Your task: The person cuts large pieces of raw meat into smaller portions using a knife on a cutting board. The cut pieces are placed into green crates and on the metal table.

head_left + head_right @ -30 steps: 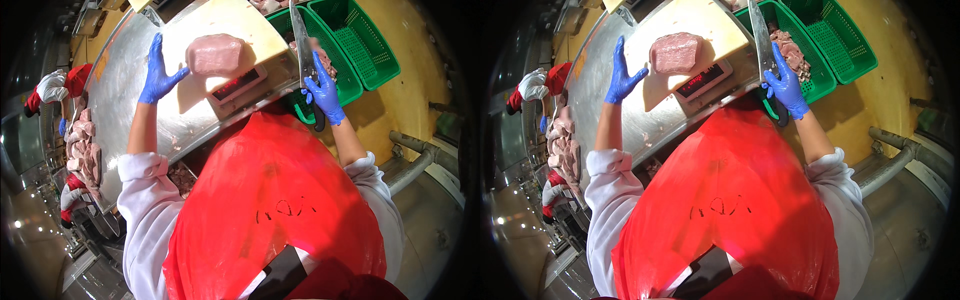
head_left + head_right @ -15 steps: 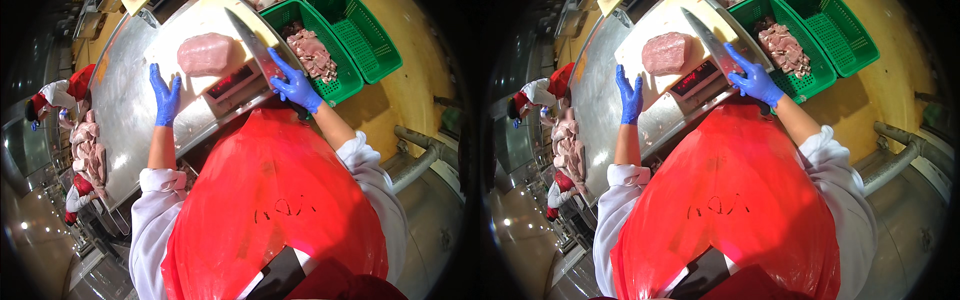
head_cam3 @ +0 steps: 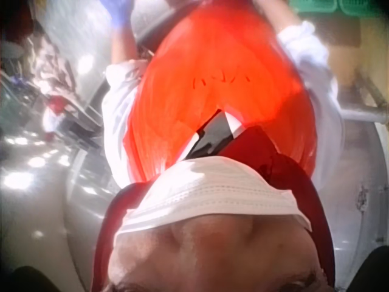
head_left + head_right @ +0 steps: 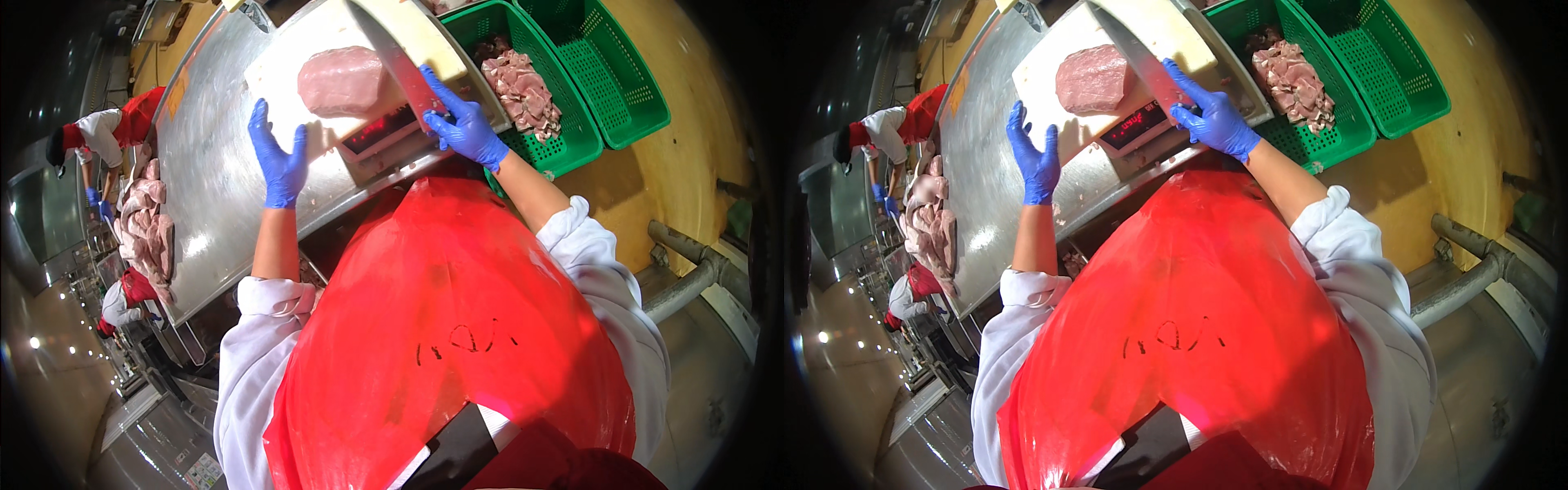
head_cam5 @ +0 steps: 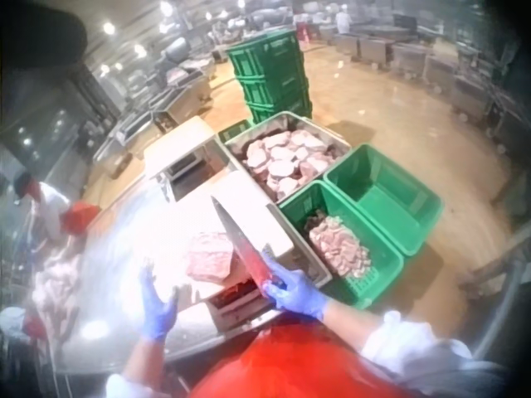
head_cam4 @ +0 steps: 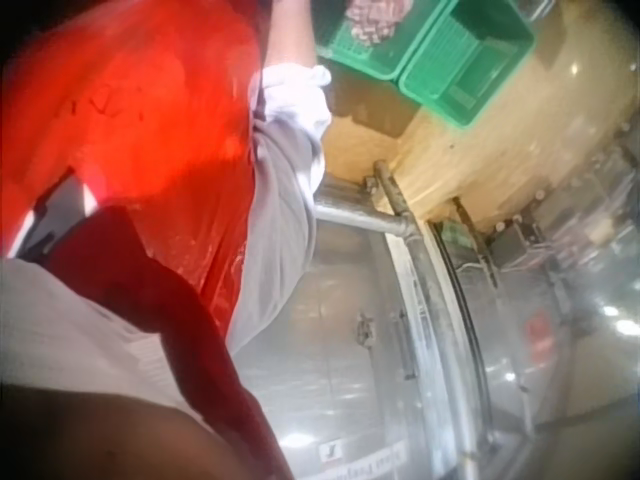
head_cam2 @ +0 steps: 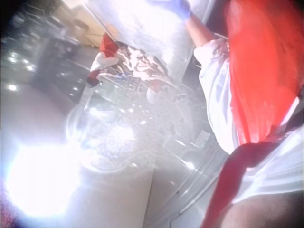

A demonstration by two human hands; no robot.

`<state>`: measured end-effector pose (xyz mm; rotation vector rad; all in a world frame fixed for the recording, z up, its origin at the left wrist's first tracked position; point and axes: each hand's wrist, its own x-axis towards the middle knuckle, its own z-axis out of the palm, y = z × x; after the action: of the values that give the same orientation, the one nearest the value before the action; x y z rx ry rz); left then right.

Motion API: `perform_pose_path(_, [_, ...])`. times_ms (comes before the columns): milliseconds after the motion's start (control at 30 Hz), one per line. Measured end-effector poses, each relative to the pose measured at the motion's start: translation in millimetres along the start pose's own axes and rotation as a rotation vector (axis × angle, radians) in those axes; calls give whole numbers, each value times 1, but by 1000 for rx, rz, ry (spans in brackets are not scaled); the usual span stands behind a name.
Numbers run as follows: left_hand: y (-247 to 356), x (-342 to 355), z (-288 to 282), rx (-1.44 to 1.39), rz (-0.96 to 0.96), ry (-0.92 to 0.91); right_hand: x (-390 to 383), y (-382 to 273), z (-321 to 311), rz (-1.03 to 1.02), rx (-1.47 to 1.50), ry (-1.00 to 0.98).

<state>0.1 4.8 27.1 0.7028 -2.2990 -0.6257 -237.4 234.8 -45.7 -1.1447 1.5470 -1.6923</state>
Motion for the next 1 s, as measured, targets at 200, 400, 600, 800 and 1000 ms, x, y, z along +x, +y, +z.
perform_pose_path(200, [59,52,73,563,25,-232,-24,0,-33,150,284,181])
perform_pose_path(400, [71,210,97,-1316,-426,-122,-44,-13,-51,164,313,275])
perform_pose_path(600, [39,159,73,-771,-160,138,-40,-26,-34,215,165,156])
perform_pose_path(800, [-9,-66,-29,-246,-94,198,6,-57,14,203,-63,-84])
perform_pose_path(1000, [-45,-300,-89,-14,-685,413,58,-43,51,247,-333,-203])
